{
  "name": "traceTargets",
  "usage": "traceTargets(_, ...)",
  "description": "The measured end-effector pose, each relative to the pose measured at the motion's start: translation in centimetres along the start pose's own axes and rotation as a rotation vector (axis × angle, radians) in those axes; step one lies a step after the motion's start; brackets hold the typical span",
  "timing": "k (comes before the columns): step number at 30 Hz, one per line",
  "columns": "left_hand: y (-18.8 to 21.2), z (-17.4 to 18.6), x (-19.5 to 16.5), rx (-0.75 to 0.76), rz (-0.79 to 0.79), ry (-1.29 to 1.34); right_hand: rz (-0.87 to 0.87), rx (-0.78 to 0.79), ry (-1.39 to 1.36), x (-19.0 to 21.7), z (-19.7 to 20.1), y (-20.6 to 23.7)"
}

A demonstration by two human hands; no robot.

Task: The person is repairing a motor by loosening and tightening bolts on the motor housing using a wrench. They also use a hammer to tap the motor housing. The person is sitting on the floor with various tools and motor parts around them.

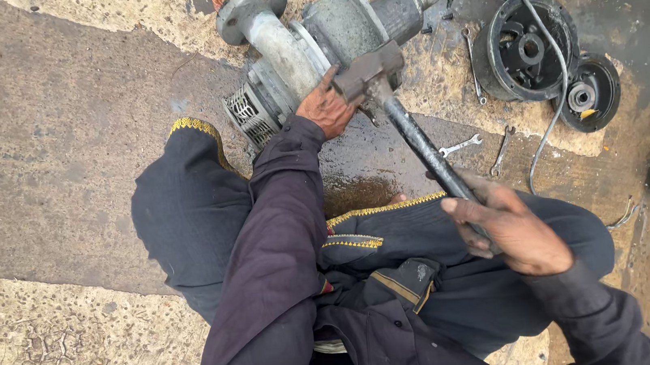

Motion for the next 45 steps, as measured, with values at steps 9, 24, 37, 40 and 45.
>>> traceTargets(9, 0.7, 4.5, 1.0, -0.694, 0.131, 0.224, -0.001, -0.013, 0.047, -0.2, 0.0, 0.2)
traceTargets(24, -0.1, 1.1, -0.1, -0.168, 0.056, 0.159, 0.097, -0.027, 0.055, 0.8, 0.9, 1.6)
traceTargets(37, 0.2, 1.7, 0.6, -0.244, 0.11, 0.15, 0.035, -0.073, 0.113, 0.1, -0.2, 2.1)
traceTargets(40, 0.3, 0.9, 0.2, -0.22, 0.096, 0.042, 0.05, -0.053, 0.054, -0.7, -1.0, 2.4)
traceTargets(45, 1.2, 4.5, 0.7, -0.614, 0.156, 0.276, -0.03, -0.067, 0.06, -1.9, -1.8, 1.1)
Point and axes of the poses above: each hand's wrist, its own y-axis away from the middle knuckle, its own z-axis out of the back of the hand, x = y × z, the point moved 7 cm from there along -y, towards the middle knuckle, and after that the axes turned 11 degrees about -x, right-handed, at the moved point
